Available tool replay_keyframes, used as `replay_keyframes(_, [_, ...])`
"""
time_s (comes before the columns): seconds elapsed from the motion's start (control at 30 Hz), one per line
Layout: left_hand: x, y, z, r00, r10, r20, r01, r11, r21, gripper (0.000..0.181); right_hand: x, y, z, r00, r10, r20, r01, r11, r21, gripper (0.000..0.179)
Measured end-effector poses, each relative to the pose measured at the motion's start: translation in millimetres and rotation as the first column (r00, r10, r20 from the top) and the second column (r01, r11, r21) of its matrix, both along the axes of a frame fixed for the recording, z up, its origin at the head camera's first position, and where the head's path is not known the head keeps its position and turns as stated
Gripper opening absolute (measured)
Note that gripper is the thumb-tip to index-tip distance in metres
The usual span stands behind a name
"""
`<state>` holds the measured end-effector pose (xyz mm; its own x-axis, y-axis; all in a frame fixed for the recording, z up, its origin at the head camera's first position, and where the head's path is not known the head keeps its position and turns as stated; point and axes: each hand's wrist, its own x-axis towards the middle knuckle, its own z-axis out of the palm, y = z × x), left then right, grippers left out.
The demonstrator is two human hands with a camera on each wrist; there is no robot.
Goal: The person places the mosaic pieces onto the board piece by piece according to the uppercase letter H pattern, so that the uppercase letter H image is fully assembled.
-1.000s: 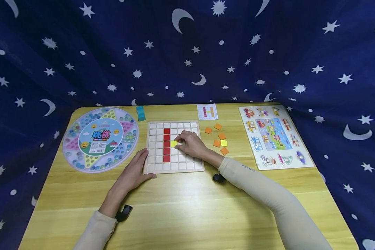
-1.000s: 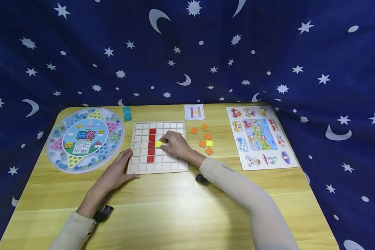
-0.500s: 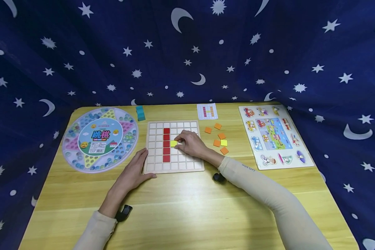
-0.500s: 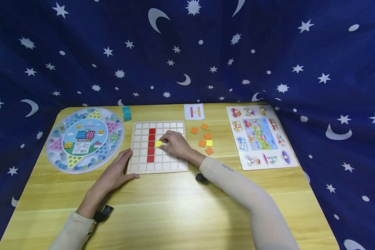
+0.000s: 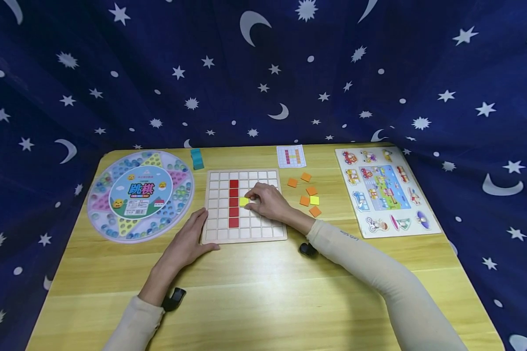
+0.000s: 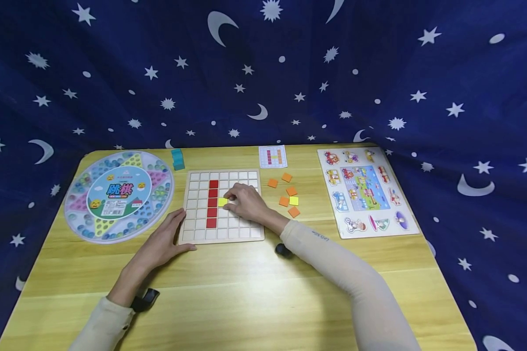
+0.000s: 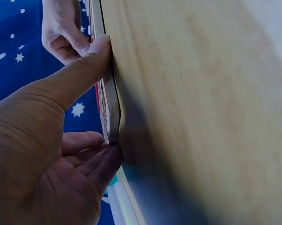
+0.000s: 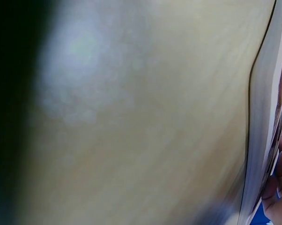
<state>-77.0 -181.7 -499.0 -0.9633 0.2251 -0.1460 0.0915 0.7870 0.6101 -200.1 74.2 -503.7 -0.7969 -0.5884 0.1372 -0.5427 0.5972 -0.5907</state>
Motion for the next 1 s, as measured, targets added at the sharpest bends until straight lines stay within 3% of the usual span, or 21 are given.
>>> replay_keyframes(0.4, [-0.1, 2.5, -0.7, 1.000, -0.004, 0.003, 0.004, 1.000, 0.000, 0.103, 1.3, 3.2, -0.5, 1.000, -0.010, 0.013, 0.010, 1.000, -0.003, 0.022])
replay_keyframes(0.57, [0.0, 3.2, -1.2, 1.000, -0.008, 0.002, 0.008, 1.000, 0.000, 0.103, 2.3, 9.8, 2.1, 0.998, -0.051, 0.039, 0.052, 0.998, -0.025, 0.025])
replay_keyframes(1.0, [1.4, 1.5, 0.7, 1.000, -0.009, -0.012, 0.009, 1.000, -0.010, 0.103, 0.0, 58.0, 16.3, 0.990, -0.136, 0.039, 0.140, 0.984, -0.107, 0.028])
